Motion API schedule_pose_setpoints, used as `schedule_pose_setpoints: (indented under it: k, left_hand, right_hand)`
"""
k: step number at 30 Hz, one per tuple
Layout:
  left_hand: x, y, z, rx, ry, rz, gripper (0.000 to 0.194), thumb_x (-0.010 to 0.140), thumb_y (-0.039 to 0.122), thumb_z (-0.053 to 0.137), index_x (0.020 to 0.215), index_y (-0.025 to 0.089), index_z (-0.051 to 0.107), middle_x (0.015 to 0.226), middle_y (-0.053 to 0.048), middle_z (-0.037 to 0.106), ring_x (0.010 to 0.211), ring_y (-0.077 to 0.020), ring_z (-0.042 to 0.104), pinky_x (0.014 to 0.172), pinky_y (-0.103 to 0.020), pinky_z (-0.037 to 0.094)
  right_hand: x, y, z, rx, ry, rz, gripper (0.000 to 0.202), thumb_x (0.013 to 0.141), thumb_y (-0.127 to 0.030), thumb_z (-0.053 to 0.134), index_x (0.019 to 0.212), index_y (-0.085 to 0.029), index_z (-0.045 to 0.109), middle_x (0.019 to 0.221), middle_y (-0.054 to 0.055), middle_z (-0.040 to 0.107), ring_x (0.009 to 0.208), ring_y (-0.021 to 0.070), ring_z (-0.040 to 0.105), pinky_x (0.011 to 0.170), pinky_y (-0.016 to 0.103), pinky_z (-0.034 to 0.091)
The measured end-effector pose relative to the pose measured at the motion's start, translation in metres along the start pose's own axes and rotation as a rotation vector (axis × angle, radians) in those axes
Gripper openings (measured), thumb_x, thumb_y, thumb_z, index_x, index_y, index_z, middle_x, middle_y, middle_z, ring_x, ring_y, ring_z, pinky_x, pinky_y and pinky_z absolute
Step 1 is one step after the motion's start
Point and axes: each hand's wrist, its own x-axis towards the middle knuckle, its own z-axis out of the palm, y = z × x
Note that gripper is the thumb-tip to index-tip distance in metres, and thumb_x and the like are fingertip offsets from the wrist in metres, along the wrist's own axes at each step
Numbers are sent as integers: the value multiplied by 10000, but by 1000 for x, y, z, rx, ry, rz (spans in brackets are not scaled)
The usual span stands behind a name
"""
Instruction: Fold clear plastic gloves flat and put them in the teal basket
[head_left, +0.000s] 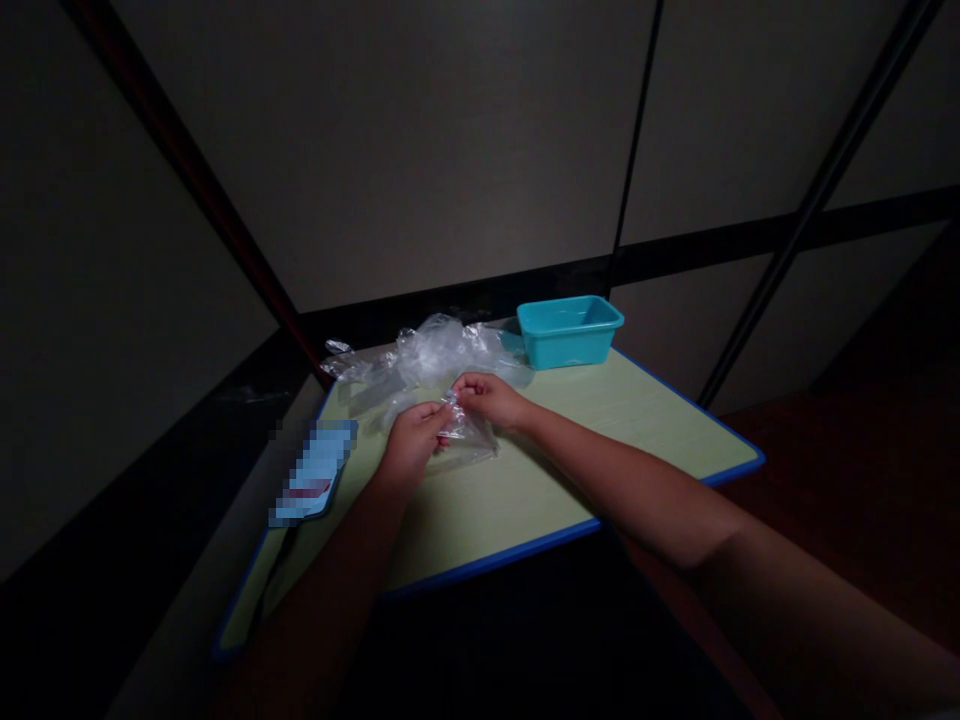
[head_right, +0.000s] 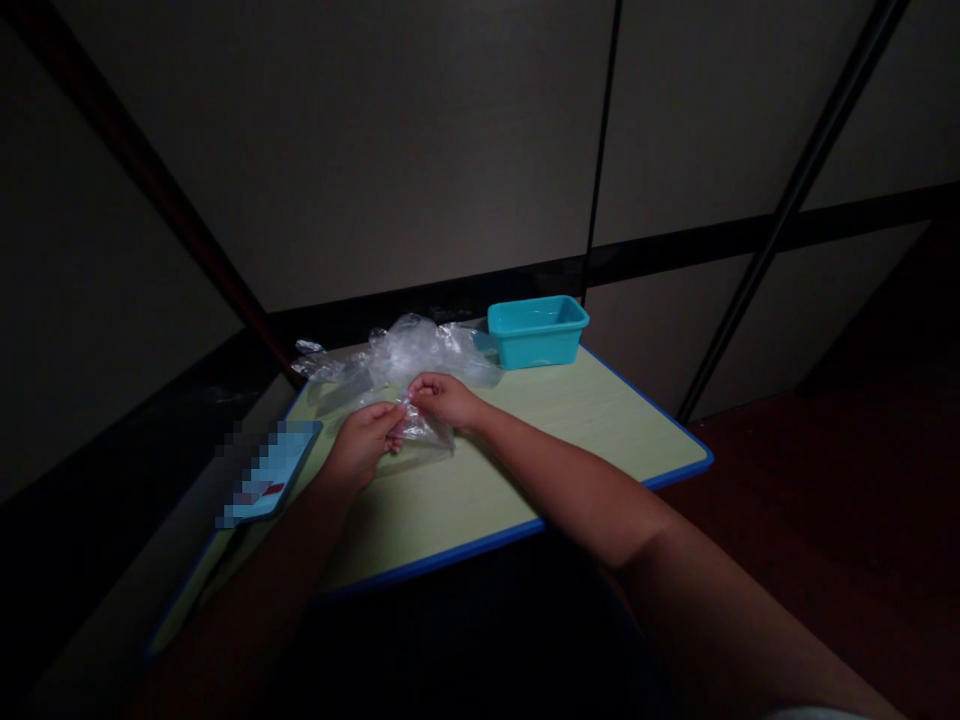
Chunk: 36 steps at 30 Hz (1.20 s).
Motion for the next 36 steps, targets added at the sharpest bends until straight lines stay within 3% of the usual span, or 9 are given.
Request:
schedule_pose_setpoints:
  k: [5,12,19,31,36]
  left_hand:
    - [2,1,-6,25,31,23,334,607,464,672,595,158,541,493,50,483,398,-58,411,380,-186,296]
    - [3,1,-12,93,82,6,328,596,467,662,605,155,564,534,31,517,458,-86,457,434,-205,339]
    - [1,3,-14,198,86,147,262,623,414,646,618,154,614,564,27,547,574,-117,489,560,-219,361]
    - [5,-6,-22,82,24,-44,279,529,401,709,574,155,585,525,33,531,510,-103,488,495,-209,369]
    - [5,-5,-21,44,34,-129,314,478,414,744,577,155,598,555,17,573,550,-123,535,531,-229,429]
  right_hand:
    - [3,6,-7,-111,-29,40,357,702,-507,625,711,-162,531,575,-28,541,540,104,475,533,232,350]
    - [6,20,-10,-244,25,6,336,725,-485,586,691,-153,543,625,-31,500,577,92,417,526,220,305]
    - [0,17,-9,-283,-16,92,344,716,-485,582,712,-141,570,606,-27,497,547,87,401,501,221,292]
    - [-3,14,-8,-387,-81,99,372,760,-497,530,606,-159,515,522,-39,440,491,82,360,477,228,275]
    - [-3,18,-8,-425,-123,83,272,759,-407,554,689,-145,572,555,-36,486,519,87,406,497,219,303]
